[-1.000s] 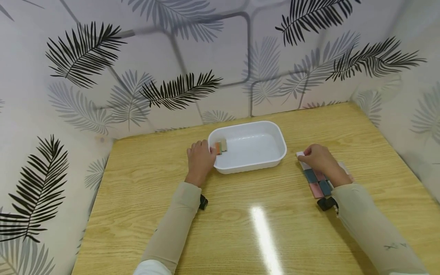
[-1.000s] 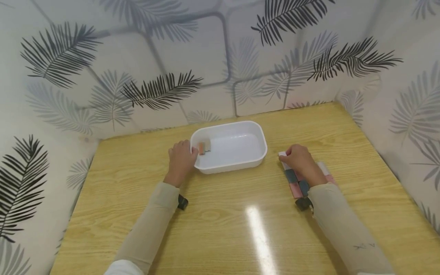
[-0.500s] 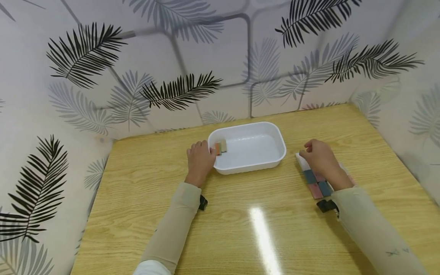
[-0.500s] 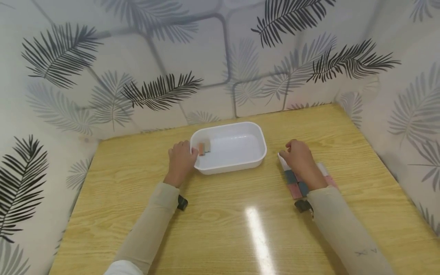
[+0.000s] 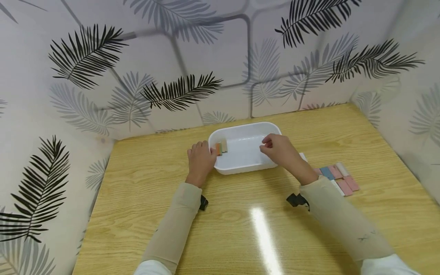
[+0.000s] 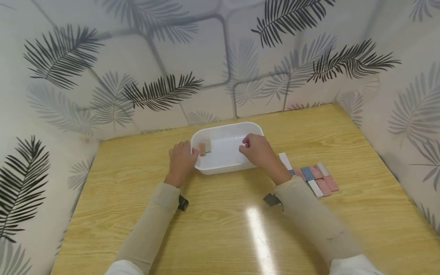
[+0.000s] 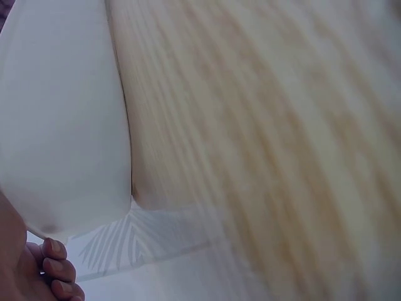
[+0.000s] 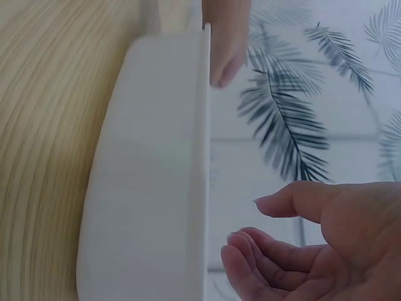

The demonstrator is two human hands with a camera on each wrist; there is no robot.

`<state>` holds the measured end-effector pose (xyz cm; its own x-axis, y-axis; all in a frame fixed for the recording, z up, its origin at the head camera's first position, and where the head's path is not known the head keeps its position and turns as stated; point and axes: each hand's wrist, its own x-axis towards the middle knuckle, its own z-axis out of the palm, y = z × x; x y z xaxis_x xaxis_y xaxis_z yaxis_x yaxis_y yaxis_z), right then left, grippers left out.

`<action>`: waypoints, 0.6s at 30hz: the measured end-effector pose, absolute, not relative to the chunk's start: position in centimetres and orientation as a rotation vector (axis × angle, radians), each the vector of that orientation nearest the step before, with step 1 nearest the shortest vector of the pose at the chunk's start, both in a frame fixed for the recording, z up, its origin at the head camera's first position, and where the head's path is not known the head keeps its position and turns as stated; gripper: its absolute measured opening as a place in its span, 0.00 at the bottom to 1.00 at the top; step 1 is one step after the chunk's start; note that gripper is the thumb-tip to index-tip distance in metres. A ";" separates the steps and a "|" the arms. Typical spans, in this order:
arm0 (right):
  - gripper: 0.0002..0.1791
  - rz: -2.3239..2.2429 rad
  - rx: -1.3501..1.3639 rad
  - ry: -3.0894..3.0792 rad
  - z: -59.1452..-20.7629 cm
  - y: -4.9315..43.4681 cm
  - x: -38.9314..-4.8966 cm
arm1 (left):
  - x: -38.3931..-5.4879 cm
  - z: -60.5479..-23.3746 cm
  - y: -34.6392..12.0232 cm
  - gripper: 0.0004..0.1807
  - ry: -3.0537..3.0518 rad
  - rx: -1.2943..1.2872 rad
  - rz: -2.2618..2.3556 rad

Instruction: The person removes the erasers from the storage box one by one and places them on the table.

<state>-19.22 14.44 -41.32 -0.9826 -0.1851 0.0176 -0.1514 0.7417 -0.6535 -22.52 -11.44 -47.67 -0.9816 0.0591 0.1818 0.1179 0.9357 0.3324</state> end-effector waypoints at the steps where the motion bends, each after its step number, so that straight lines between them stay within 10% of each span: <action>1: 0.16 -1.061 -0.295 2.872 -41.5 13.6 -19.5 | -22.5 -47.7 -11.4 0.16 -2.927 -0.133 -0.517; 18: 0.20 -0.900 -0.145 2.735 -46.1 4.6 -24.5 | -22.7 -47.7 -11.4 0.17 -2.953 -0.115 -0.455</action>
